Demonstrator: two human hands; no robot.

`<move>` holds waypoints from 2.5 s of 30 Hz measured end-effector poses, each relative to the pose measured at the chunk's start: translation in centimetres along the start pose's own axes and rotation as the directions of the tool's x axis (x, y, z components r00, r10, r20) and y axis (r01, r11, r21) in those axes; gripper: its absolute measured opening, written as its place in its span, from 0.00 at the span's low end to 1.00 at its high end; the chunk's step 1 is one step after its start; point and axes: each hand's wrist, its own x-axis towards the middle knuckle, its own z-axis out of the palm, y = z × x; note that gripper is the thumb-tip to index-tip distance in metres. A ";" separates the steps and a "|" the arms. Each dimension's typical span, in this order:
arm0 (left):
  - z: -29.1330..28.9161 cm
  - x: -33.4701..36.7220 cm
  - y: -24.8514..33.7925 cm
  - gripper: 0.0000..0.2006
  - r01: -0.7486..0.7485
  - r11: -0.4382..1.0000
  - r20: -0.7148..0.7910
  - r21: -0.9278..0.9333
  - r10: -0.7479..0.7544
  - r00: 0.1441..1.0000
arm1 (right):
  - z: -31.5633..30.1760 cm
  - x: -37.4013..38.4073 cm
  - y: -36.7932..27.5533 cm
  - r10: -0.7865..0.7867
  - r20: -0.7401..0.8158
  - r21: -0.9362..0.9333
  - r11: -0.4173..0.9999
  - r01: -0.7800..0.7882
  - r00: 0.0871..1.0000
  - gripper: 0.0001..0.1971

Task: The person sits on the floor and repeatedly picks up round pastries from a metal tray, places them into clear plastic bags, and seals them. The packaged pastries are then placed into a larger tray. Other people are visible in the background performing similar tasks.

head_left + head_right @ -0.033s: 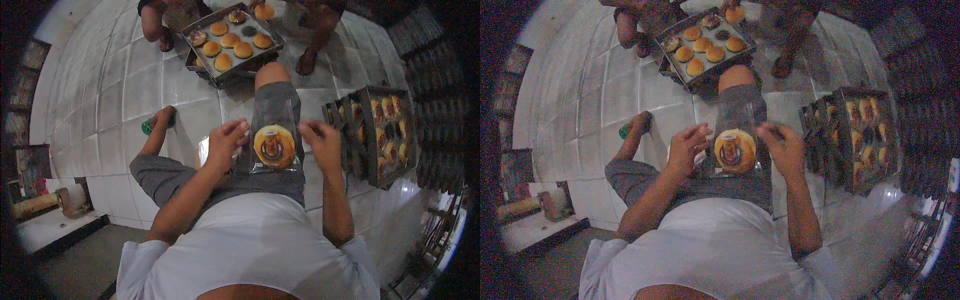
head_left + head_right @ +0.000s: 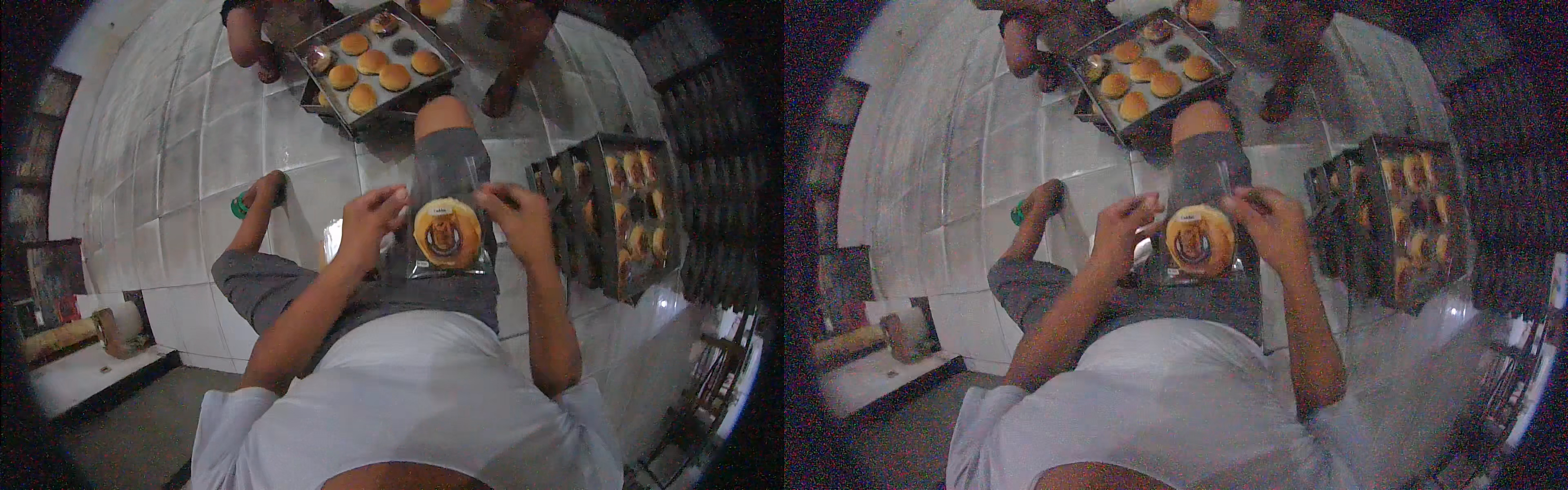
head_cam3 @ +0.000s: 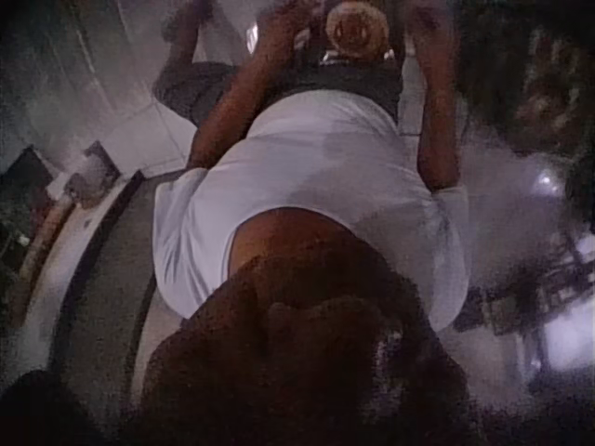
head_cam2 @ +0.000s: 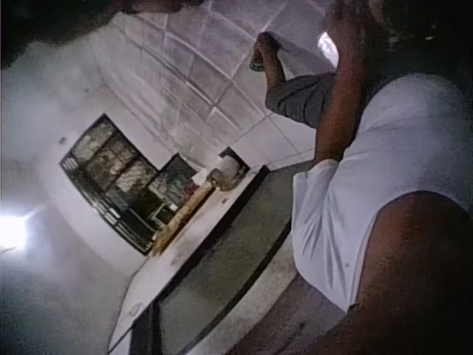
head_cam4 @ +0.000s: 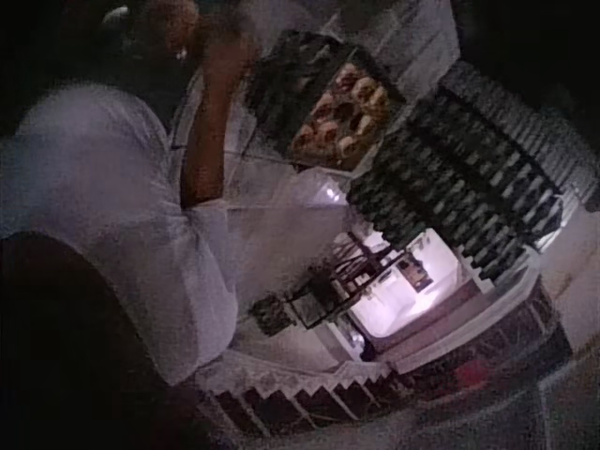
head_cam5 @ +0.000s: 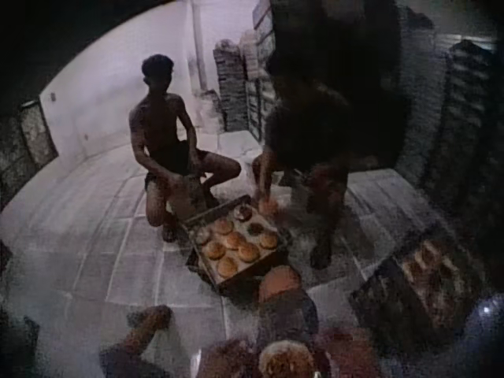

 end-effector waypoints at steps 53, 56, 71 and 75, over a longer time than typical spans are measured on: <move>-14.0 -0.9 -7.7 0.17 -0.329 -0.056 0.312 0.943 0.497 0.810 | -20.6 5.1 5.1 -0.180 -0.765 -0.227 0.974 0.004 0.619 0.20; -12.5 -3.9 -5.1 0.15 -0.498 0.010 0.385 0.867 0.621 0.683 | -0.4 4.7 -2.6 -0.406 -0.301 0.199 0.858 0.473 0.863 0.19; -10.1 -0.1 1.6 0.13 -0.353 0.714 -0.327 -0.605 0.181 0.927 | 20.6 6.6 -7.1 -0.148 0.593 0.302 0.952 -0.049 0.792 0.16; -19.0 2.1 4.2 0.11 -0.520 0.823 -0.501 -0.229 0.358 0.788 | 23.5 19.1 -8.5 -0.202 0.627 0.026 0.971 0.239 0.753 0.16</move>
